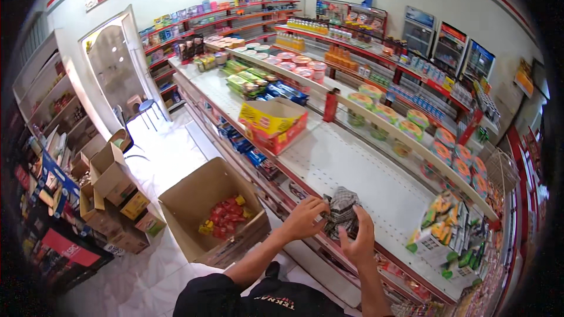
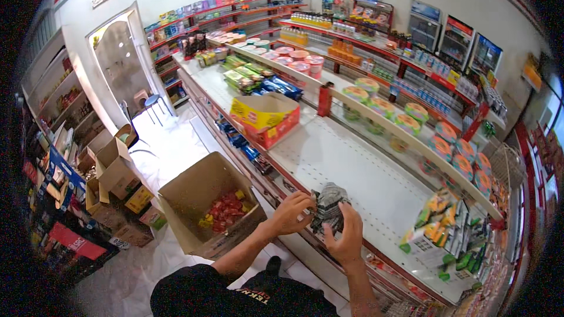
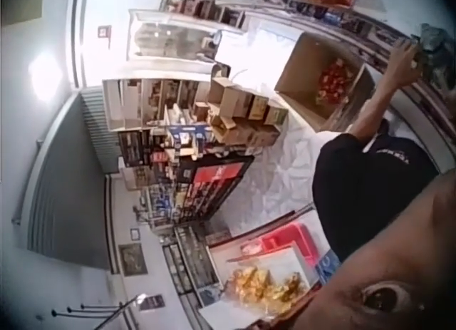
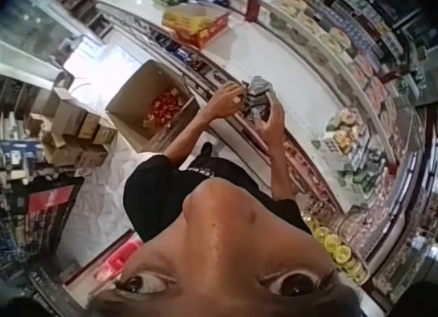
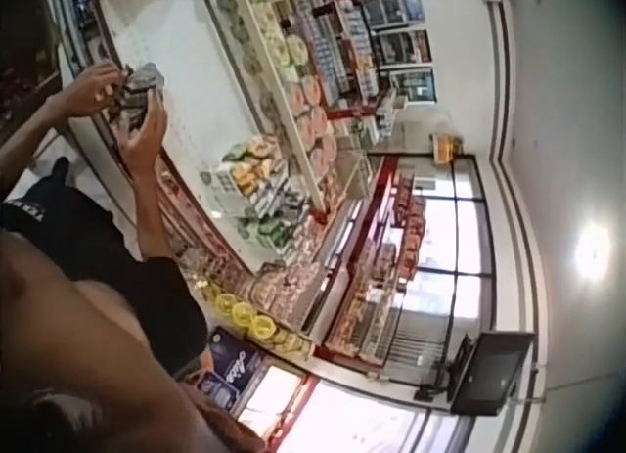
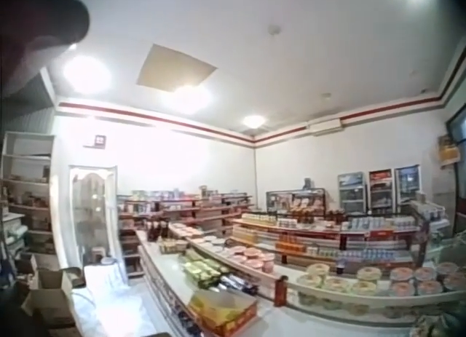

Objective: The person is taking packaged snack items from a cardboard box and placing them onto grocery store shelves.

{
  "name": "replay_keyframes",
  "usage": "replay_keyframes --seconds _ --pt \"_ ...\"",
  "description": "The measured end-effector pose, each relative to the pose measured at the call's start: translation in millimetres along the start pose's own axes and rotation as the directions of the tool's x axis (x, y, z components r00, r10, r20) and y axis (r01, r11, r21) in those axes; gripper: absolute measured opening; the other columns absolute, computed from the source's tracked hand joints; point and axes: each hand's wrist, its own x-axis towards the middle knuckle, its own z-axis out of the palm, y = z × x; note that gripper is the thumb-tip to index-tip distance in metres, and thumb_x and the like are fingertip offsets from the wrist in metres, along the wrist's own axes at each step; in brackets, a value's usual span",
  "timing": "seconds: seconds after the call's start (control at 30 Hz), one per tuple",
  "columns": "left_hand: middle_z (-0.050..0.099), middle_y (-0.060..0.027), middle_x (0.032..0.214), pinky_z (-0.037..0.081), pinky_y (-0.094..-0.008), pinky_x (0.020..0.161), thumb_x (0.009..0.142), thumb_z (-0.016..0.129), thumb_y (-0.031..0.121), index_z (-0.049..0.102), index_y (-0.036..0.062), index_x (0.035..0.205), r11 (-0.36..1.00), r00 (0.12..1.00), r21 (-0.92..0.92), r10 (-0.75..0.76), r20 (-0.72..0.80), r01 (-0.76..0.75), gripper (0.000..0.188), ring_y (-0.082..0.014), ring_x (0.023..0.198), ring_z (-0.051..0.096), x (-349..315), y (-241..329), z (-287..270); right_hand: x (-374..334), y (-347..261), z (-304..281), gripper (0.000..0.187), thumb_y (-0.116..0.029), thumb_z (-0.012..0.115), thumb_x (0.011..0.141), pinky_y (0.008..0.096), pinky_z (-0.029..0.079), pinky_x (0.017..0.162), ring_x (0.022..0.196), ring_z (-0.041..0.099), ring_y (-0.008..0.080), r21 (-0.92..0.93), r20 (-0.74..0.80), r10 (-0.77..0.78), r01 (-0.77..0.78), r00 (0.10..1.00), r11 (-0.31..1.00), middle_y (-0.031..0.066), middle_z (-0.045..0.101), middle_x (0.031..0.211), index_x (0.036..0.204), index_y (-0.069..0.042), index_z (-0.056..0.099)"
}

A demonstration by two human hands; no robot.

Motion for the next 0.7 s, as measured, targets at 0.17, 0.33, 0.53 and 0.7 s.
replay_keyframes --seconds 0.17,0.33,0.53,0.7 --pt "0.062 -0.0151 0.118 0.044 -0.0422 0.101 0.082 0.074 0.011 0.062 0.0044 0.111 0.999 0.999 -0.046 -0.025 -0.022 0.024 0.033 -0.0339 0.117 0.056 -19.6 -47.5 -52.1 50.5 -19.1 63.9 0.056 -0.018 0.074 0.083 0.0480 0.040 0.105 0.123 0.051 0.0392 -0.211 0.191 -0.041 0.082 0.981 0.974 0.0186 0.054 0.131 0.134 -0.010 0.054" --pt "0.056 -0.0176 0.129 0.042 -0.0434 0.104 0.076 0.079 0.010 0.060 0.0072 0.120 0.993 0.878 0.112 0.023 -0.478 0.035 0.048 -0.0365 0.123 0.052 0.4 -112.7 -123.6 89.5 -24.3 106.5 0.028 -0.010 0.073 0.076 0.0456 0.045 0.097 0.111 0.056 0.0398 -0.034 0.172 0.169 -0.166 0.970 0.986 0.0183 0.056 0.120 0.102 -0.004 0.063" --pt "0.025 -0.0297 0.151 0.041 -0.0459 0.107 0.075 0.086 0.030 0.049 0.0174 0.142 0.827 0.830 0.483 0.036 -0.557 0.288 0.078 -0.0449 0.128 0.047 52.2 -174.6 -212.8 113.0 -39.7 143.6 0.021 -0.007 0.068 0.076 0.0403 0.046 0.094 0.108 0.059 0.0350 0.255 0.104 0.131 -0.154 0.986 0.955 0.0195 0.059 0.116 0.091 0.000 0.055" --pt "0.042 -0.0308 0.142 0.054 -0.0429 0.092 0.073 0.088 0.038 0.044 0.0137 0.140 0.956 0.940 0.166 -0.187 -0.287 0.241 0.084 -0.0392 0.120 0.057 75.2 -201.1 -248.4 125.9 -42.4 165.5 0.019 -0.007 0.060 0.078 0.0365 0.044 0.091 0.102 0.058 0.0267 0.487 0.078 0.143 -0.163 0.987 0.858 0.0169 0.061 0.104 0.094 0.001 0.053"
